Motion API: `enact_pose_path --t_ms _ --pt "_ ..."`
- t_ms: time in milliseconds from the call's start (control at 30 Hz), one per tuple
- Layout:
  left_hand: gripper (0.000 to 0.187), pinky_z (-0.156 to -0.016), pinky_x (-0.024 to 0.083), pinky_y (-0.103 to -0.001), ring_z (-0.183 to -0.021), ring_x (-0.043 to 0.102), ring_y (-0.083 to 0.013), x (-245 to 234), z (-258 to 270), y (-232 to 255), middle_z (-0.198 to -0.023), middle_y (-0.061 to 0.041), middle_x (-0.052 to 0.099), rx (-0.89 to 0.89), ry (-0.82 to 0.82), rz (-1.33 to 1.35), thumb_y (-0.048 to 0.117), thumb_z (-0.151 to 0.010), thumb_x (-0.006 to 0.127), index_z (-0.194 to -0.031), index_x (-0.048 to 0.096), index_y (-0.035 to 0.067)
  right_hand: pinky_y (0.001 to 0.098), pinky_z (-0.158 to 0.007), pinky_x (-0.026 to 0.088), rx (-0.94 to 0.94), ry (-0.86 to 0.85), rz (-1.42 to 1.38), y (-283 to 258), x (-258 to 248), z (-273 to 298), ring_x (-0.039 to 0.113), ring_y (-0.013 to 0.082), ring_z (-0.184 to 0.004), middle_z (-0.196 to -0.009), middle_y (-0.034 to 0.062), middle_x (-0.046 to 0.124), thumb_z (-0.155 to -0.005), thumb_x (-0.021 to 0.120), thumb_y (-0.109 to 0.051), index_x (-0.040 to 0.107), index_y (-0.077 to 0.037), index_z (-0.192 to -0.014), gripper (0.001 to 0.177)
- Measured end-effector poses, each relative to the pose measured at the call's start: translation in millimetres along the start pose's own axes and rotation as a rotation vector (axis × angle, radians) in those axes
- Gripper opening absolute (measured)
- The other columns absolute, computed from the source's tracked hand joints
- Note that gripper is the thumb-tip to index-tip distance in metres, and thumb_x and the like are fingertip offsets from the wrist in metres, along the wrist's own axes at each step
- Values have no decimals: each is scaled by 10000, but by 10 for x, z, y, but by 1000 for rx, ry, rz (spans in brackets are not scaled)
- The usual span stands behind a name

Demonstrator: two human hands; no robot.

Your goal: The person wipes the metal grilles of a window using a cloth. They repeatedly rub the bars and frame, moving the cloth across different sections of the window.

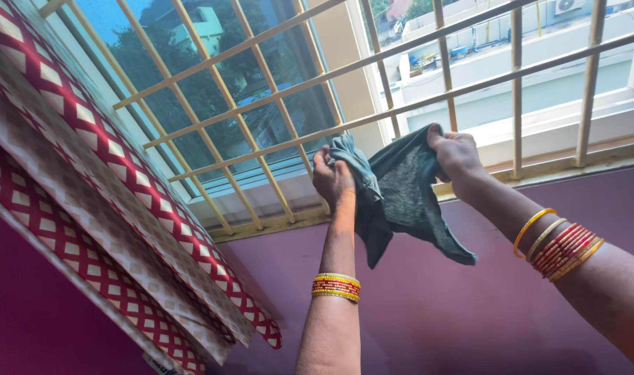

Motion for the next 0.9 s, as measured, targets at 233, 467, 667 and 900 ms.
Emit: enact_pose_path --t_ms 233,467,667,900 --pt "357 -849 603 -447 -953 752 -340 268 -83 122 -1036 -170 768 -543 114 236 125 -775 523 -1057 713 19 409 -872 456 88 4 -2 -141 18 -142 627 218 -1021 -1063 45 679 -1004 508 -559 647 -145 -1133 455" --pt "274 -794 562 -495 -895 727 -388 -295 -88 483 -922 -175 769 -314 -20 -402 214 -727 622 -919 785 107 559 -1065 195 -257 14 510 -139 112 -133 389 251 -1253 -1278 41 559 -1032 336 -631 635 -126 -1276 636" --pt "182 -634 607 -417 -695 724 -263 -256 -304 346 -781 -127 731 -436 37 -7 186 -732 733 -797 699 20 446 -892 411 -191 -187 140 -45 -18 -228 509 191 -958 -997 107 567 -1057 401 -565 659 -4 -1159 627" --pt "163 -556 515 -314 -609 604 -137 119 -199 104 -698 -25 653 -493 101 604 109 -793 660 -753 729 -32 283 -826 607 -293 -244 -76 -61 81 -291 684 107 -1079 -1137 45 718 -964 651 -244 625 -31 -1263 368"
Point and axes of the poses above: each hand's wrist, its own z-axis away from the middle knuckle, its own x-axis out of the palm, y = z × x, the point moved 2 cm from there along -z, towards the middle knuckle
